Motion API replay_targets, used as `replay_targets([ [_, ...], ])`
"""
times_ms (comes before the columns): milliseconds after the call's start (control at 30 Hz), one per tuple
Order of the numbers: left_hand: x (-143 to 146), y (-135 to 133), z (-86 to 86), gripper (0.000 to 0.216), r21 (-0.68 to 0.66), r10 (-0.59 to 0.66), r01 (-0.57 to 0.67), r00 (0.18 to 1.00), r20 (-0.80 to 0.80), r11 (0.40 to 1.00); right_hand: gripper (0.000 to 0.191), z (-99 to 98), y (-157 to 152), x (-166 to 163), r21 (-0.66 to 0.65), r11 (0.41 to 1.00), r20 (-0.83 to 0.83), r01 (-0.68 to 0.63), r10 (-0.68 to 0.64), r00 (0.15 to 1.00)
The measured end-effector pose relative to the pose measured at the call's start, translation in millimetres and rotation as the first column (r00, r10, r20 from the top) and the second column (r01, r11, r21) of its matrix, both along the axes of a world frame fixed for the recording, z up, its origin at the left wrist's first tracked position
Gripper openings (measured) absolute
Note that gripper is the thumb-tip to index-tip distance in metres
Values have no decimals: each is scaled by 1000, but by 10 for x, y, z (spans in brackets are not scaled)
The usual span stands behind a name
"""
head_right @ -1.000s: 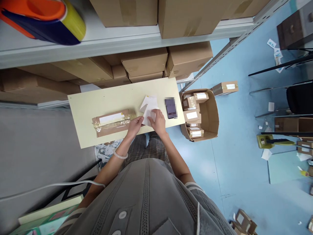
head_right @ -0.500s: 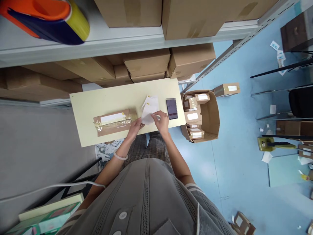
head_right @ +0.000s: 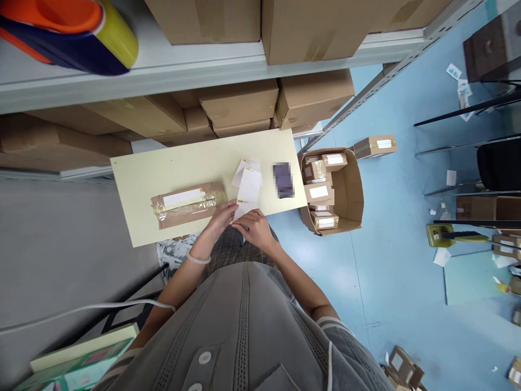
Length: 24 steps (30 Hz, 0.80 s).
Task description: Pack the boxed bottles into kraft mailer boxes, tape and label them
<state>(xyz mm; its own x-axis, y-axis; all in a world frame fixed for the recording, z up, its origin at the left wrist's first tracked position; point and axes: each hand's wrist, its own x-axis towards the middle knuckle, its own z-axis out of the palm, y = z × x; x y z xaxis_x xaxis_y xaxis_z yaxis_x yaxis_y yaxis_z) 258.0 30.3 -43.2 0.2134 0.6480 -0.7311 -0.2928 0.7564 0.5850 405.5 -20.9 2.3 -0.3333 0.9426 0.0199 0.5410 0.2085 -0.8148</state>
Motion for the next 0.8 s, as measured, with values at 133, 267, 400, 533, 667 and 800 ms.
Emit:
replay_targets([
  [133, -24, -17, 20, 40, 14, -8, 8, 999, -31, 1000, 29, -18, 106, 41, -57, 985, 0, 163, -163, 987],
  [267, -6, -42, -7, 44, 64, -23, 30, 994, -108, 998, 30, -82, 287, 108, -81, 915, 66, 394, -390, 918],
  [400, 40, -56, -40, 37, 200, -59, 101, 977, -206, 975, 33, -109, 531, 175, -15, 960, 200, 279, -270, 942],
  [533, 64, -44, -13, 23, 305, -56, 171, 934, -353, 937, 32, -116, 745, 189, 34, 999, 299, 9, -19, 954],
  [667, 47, -32, 77, 15, 323, -35, 180, 912, -409, 929, 22, -182, 855, 183, 46, 998, 329, -43, 26, 944],
  [800, 29, -29, 139, 11, 262, 5, 104, 923, -385, 959, 15, -227, 858, 182, 45, 998, 297, 38, -50, 953],
])
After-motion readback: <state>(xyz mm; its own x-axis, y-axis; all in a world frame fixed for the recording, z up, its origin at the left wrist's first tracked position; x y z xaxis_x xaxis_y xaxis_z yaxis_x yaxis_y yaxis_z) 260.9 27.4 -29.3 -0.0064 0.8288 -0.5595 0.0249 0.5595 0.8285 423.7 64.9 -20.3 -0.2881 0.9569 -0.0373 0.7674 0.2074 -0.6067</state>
